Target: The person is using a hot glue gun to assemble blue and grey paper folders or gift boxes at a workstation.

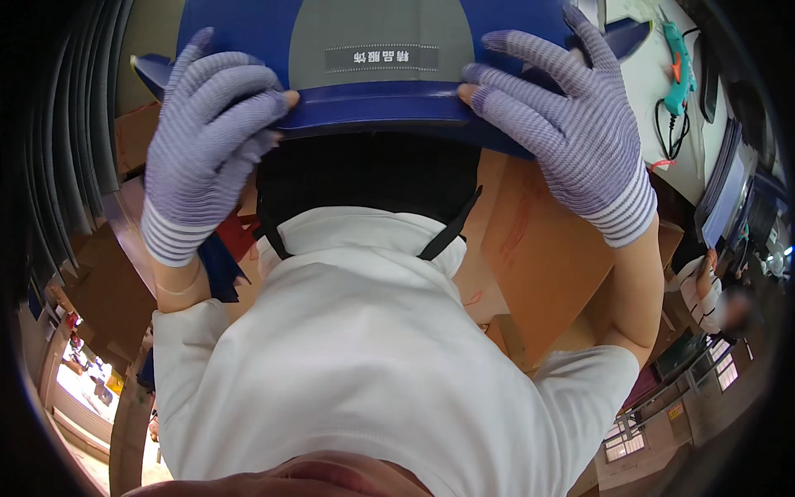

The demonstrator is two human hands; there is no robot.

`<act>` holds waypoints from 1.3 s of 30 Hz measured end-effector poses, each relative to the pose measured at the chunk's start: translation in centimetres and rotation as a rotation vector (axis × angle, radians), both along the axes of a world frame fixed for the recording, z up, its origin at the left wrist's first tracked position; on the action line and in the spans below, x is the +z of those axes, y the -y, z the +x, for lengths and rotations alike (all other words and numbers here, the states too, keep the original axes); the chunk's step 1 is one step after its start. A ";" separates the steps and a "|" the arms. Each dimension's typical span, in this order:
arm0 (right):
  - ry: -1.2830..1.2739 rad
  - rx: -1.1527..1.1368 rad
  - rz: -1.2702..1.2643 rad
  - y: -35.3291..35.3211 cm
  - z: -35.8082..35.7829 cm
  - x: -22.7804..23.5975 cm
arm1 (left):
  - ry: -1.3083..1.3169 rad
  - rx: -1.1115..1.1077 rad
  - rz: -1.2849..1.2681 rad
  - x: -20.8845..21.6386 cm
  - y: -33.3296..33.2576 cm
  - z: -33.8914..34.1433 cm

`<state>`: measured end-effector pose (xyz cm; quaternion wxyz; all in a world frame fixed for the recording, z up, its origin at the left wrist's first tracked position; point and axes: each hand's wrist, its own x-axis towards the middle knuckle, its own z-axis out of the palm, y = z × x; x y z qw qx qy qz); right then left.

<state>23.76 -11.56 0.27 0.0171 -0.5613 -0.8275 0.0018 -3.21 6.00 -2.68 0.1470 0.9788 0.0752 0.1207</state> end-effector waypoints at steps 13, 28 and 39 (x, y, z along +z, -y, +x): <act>0.125 -0.009 0.159 -3.2 1.5 2.6 | -0.028 -0.113 0.297 3.8 -3.3 1.4; -0.442 -0.769 0.351 -3.1 -4.4 -3.3 | 0.278 0.544 -0.211 0.9 2.3 6.9; -0.213 -0.945 -0.003 -6.5 -4.9 -0.5 | 0.057 0.515 -0.074 -1.3 0.3 7.9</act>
